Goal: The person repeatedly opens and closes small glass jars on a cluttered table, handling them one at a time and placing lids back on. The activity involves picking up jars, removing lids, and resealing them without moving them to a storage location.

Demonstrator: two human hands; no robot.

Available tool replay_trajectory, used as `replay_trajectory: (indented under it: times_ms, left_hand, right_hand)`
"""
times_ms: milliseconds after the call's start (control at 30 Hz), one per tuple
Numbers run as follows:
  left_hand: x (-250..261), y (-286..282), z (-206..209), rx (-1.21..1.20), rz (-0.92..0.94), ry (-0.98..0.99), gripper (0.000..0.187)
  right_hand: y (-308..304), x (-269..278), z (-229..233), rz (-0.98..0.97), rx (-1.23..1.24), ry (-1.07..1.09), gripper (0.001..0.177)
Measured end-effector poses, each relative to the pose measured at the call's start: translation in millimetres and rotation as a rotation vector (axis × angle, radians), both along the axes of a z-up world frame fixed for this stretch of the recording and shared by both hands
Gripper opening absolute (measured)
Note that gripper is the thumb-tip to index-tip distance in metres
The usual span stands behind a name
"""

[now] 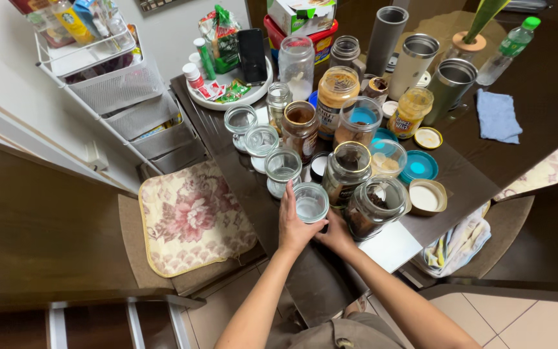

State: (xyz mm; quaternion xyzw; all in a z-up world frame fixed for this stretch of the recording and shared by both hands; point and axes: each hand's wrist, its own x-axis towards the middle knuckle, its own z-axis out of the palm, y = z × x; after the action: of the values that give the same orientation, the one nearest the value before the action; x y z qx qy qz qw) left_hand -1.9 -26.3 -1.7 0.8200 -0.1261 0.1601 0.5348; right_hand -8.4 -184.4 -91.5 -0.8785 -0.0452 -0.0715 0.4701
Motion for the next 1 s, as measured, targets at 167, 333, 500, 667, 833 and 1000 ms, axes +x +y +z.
replay_trajectory:
  times_ms: [167, 333, 500, 667, 833, 1000]
  left_hand:
    - [0, 3, 2, -0.002, 0.014, -0.026, 0.136]
    - [-2, 15, 7, 0.02, 0.013, 0.049, 0.136]
    - [-3, 19, 6, 0.022, -0.007, 0.062, 0.139]
    - [-5, 21, -6, -0.12, -0.03, 0.144, 0.146]
    - [-3, 18, -20, -0.209, -0.061, 0.168, 0.148]
    - [5, 20, -22, -0.198, -0.029, 0.259, 0.139]
  right_hand:
    - [5, 6, 1, -0.011, 0.006, 0.095, 0.09]
    - [9, 4, 11, 0.016, -0.045, 0.093, 0.089]
    - [13, 6, -2, -0.006, -0.066, 0.023, 0.09]
    - [14, 10, -26, -0.018, -0.016, -0.083, 0.095]
    - [14, 12, -35, -0.053, -0.004, -0.085, 0.095]
    - [18, 9, -18, -0.052, 0.033, -0.081, 0.109]
